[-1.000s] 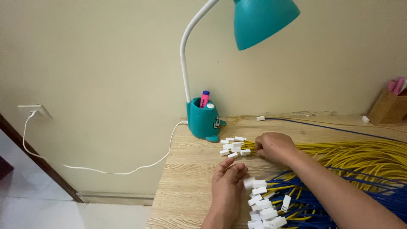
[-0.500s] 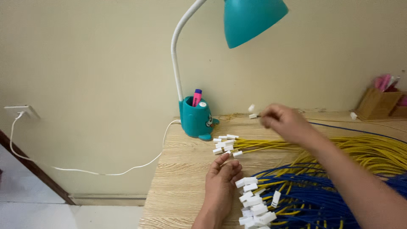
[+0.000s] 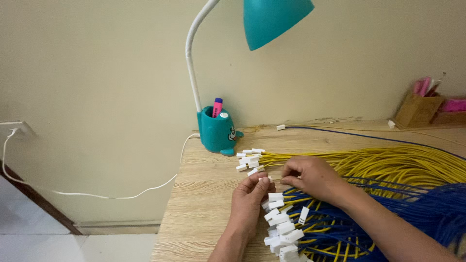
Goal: The person assembles yellow and blue cables by inserting the wire ends into white plastic connectors. They work at a wooden desk, handling the cables and connectors by hand to create a series of connected units.
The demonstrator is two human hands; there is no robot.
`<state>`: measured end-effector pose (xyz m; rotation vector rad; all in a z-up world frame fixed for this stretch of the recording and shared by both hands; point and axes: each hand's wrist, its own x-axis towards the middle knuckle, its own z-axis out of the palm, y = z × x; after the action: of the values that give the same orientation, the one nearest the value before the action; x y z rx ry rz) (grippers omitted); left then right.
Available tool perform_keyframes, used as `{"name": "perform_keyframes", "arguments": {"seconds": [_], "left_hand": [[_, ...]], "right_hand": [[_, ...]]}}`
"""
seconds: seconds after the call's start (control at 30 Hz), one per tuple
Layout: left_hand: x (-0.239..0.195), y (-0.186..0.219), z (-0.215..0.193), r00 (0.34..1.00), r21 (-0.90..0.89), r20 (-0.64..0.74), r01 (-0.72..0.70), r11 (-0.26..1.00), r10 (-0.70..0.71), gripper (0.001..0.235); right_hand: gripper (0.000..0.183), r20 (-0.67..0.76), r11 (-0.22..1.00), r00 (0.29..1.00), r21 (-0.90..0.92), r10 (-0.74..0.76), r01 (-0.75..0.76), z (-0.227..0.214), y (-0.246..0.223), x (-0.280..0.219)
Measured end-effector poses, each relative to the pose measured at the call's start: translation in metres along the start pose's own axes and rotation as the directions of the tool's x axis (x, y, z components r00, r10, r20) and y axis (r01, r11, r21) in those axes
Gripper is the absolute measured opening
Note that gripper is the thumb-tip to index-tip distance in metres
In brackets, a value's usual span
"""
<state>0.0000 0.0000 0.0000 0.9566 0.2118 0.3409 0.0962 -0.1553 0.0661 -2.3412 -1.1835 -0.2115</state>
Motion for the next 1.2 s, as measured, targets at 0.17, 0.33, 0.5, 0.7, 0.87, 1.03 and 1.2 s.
{"name": "perform_keyframes", "arguments": {"seconds": [0.17, 0.33, 0.5, 0.7, 0.87, 1.03, 1.2], "left_hand": [[-0.013, 0.017, 0.010, 0.995, 0.020, -0.070, 0.068, 0.997, -0.067, 0.019], [-0.015, 0.016, 0.009, 0.998, 0.033, -0.034, 0.047, 0.998, -0.046, 0.017], [-0.017, 0.019, 0.012, 0.995, 0.047, -0.049, 0.090, 0.995, -0.087, 0.022], [-0.017, 0.018, 0.013, 0.988, -0.004, -0.038, 0.148, 0.989, -0.148, 0.024], [-0.019, 0.019, 0.010, 0.990, 0.070, 0.007, 0.142, 0.987, -0.143, 0.023], [-0.023, 0.025, 0.020, 0.979, -0.050, -0.018, 0.204, 0.978, -0.205, 0.020], [-0.008, 0.008, 0.008, 0.992, 0.090, -0.044, 0.118, 0.989, -0.115, 0.024]], "right_hand": [[0.015, 0.145, 0.969, 0.962, 0.058, 0.230, -0.240, -0.015, 0.006, 0.008], [0.020, 0.275, 0.939, 0.904, -0.203, 0.328, -0.279, -0.026, 0.021, 0.026], [0.027, 0.521, 0.924, 0.783, -0.337, 0.340, -0.178, -0.029, 0.023, 0.039], [0.015, 0.613, 0.932, 0.753, -0.363, 0.238, 0.001, -0.010, 0.041, 0.046], [0.012, 0.564, 0.898, 0.771, -0.439, 0.294, -0.021, -0.011, 0.025, 0.048], [0.017, 0.412, 0.875, 0.825, -0.448, 0.387, -0.186, -0.021, 0.024, 0.041], [0.014, -0.170, 0.996, 0.984, -0.081, -0.048, 0.034, -0.036, 0.057, -0.002]]}}
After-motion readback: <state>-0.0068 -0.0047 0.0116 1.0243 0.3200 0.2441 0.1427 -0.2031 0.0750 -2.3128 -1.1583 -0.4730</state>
